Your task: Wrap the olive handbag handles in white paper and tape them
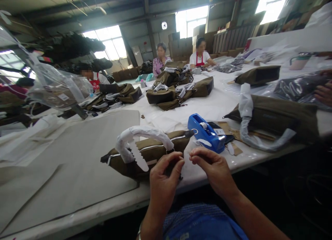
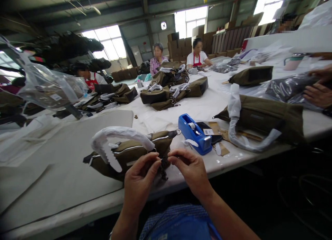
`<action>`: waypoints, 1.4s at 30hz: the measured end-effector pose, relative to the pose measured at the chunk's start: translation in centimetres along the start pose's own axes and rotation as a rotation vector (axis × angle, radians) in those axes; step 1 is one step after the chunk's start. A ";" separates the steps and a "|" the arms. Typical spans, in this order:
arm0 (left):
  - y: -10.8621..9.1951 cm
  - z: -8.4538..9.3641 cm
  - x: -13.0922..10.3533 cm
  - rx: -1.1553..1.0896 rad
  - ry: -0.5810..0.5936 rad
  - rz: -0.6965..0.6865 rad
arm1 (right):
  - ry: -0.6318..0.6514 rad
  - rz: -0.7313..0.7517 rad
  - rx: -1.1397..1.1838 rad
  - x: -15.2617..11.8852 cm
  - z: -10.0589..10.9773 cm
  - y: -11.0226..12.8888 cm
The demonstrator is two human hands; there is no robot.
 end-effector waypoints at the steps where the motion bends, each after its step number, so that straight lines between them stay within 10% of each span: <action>1: 0.0 0.0 0.0 -0.005 -0.001 0.013 | 0.005 0.025 -0.037 0.1 -0.1 0.3; 28: -1.0 0.2 -0.4 0.121 -0.066 -0.032 | 0.205 0.145 -0.315 0.4 -0.4 1.5; 42: 0.2 -0.3 -0.9 0.079 -0.130 0.004 | 0.096 0.161 -0.347 -0.3 -2.3 1.5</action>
Point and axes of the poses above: each hand's wrist, its own x-axis towards the middle knuckle, its own z-axis out of the back of the hand, y = z × x, the point moved 3 cm from there along x, towards the middle knuckle, and after that the axes turned 15 degrees about y, right-handed, at the moved point
